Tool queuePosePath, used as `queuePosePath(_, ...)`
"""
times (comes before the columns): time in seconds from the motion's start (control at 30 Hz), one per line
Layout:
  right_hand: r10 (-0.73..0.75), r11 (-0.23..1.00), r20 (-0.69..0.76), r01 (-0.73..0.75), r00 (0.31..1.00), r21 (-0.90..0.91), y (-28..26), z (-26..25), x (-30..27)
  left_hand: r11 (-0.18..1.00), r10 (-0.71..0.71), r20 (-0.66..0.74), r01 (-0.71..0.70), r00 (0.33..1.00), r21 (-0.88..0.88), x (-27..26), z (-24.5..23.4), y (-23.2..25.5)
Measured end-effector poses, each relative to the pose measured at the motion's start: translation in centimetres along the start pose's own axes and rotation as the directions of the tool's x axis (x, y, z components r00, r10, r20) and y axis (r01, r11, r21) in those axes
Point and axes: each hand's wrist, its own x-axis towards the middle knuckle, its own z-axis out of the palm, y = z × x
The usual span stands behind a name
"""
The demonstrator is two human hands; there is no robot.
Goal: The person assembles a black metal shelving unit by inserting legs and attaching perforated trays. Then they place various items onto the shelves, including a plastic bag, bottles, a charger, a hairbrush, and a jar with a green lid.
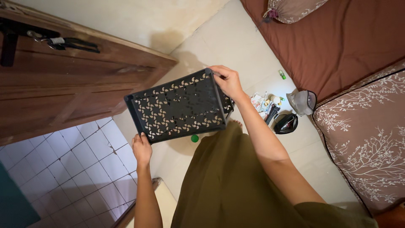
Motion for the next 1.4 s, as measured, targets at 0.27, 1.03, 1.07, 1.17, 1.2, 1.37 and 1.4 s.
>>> queuePosePath(0.27, 0.27, 0.868, 0.166, -0.314, 0.948, 0.384, -0.3, -1.2, 1.3, 0.997, 0.033, 0.027, -0.035, 0.999, 0.069, -0.1, -0.6, 0.7)
queuePosePath(1.03, 0.442, 0.875, 0.12, -0.457, 0.889, 0.161, -3.3, -0.8, 2.5, 0.997, 0.071, 0.003, -0.071, 0.997, -0.006, -0.3, 0.3, -0.3)
queuePosePath(1.07, 0.436, 0.879, 0.117, -0.45, 0.892, 0.158, -3.3, -0.7, 2.4, 0.996, 0.079, -0.01, -0.08, 0.997, -0.034, -0.4, 0.3, -0.5)
queuePosePath(1.17, 0.418, 0.885, 0.134, -0.436, 0.899, 0.163, -3.5, -0.9, 2.6, 0.993, 0.048, -0.029, -0.051, 0.998, -0.11, -0.3, 0.7, -0.3)
queuePosePath(1.2, 0.414, 0.885, 0.147, -0.435, 0.898, 0.166, -3.8, -1.1, 2.5, 0.992, -0.004, -0.01, 0.003, 1.0, -0.123, -0.7, 1.0, -0.3)
queuePosePath(1.37, 0.187, 0.952, -0.044, -0.192, 0.981, -0.237, -6.8, -1.7, 2.0, 0.92, -0.061, 0.077, 0.086, 0.995, -0.383, 0.2, 1.9, -0.8)
queuePosePath(1.4, 0.026, 0.926, -0.062, -0.048, 0.998, -0.374, -7.9, -1.5, 1.9, 0.894, -0.079, 0.099, 0.114, 0.992, -0.433, 0.1, 2.3, -0.8)
